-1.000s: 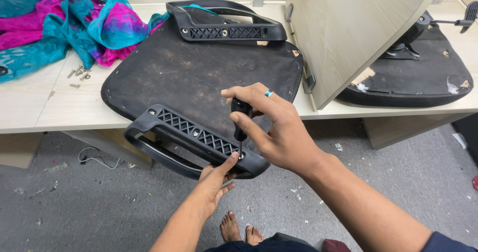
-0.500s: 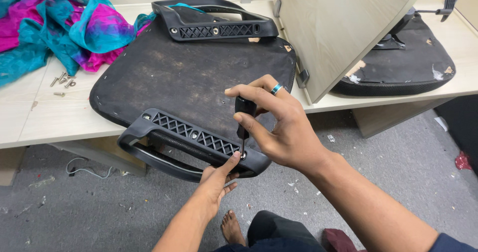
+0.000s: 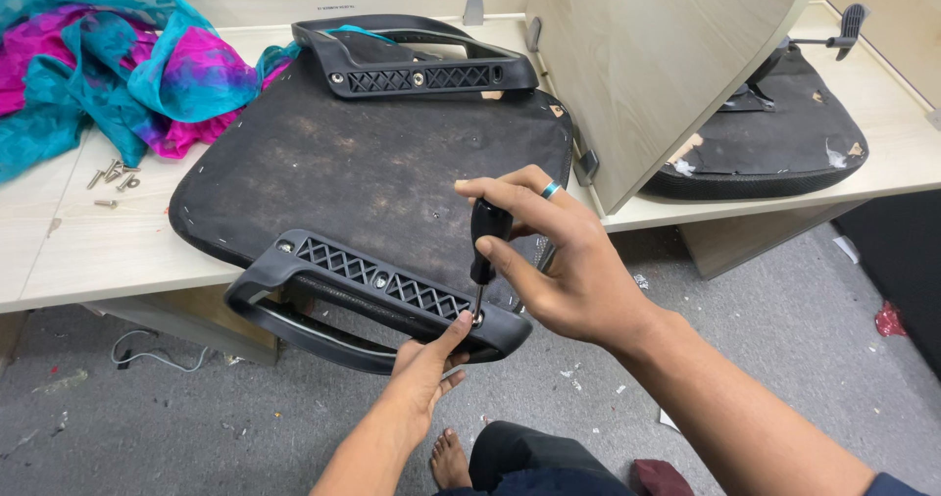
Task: The person uses a screwdriver to tighten screws into a black plastic chair armrest attached to a chair seat. The person holds the armrest with one hand and turns the screwdriver with the other to secure the screws.
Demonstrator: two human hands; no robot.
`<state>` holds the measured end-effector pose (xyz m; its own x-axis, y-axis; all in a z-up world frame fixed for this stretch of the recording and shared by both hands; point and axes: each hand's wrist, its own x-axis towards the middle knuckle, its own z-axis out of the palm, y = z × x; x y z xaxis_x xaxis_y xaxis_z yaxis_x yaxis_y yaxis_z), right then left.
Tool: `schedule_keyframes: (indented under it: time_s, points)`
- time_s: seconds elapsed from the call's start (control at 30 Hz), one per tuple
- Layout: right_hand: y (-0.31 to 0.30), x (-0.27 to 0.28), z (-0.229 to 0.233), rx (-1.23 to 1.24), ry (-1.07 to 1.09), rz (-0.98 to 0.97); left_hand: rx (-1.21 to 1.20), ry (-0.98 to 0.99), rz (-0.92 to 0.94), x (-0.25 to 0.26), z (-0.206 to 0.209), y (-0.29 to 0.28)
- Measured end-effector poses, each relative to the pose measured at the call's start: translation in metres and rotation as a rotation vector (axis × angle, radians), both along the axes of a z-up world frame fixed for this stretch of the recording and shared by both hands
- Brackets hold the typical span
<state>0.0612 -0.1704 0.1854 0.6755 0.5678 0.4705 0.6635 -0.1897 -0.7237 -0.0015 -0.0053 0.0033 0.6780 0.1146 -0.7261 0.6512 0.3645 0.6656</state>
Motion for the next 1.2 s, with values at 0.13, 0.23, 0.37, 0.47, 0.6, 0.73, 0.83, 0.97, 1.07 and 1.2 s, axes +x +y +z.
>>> schedule_keyframes:
  time_s: [0.13,0.23,0.37,0.47,0.6,0.73,0.83,0.97,1.07,1.2]
  points:
    - [-0.001,0.003,0.000,0.003,-0.005,0.003,0.007,0.014,0.003,0.001,-0.003,0.000]
    - [0.001,0.002,0.001,-0.013,0.004,-0.022,-0.007,0.006,0.004,0.002,-0.006,0.001]
    - [-0.001,0.000,0.007,-0.011,-0.084,0.010,-0.016,-0.006,0.011,0.002,-0.007,0.001]
    - [-0.001,-0.001,0.009,0.019,-0.045,0.062,-0.007,0.004,0.002,0.001,-0.006,0.002]
    - [0.004,-0.001,0.004,-0.067,-0.004,-0.041,0.005,0.008,-0.001,0.000,-0.004,0.003]
    - [0.007,0.000,0.003,-0.137,0.008,-0.125,0.000,-0.004,0.003,0.000,-0.002,0.002]
    - [0.003,-0.002,0.006,-0.024,-0.064,-0.009,0.009,0.005,0.014,0.000,0.000,0.001]
    - [-0.001,-0.002,0.006,0.065,0.025,0.083,0.020,0.028,0.024,-0.001,0.001,-0.004]
    - [0.001,0.001,0.006,-0.036,0.015,0.039,0.020,0.030,0.059,-0.003,0.004,-0.008]
    - [-0.001,0.003,0.004,-0.199,0.086,-0.044,-0.018,0.025,0.122,-0.005,0.002,-0.014]
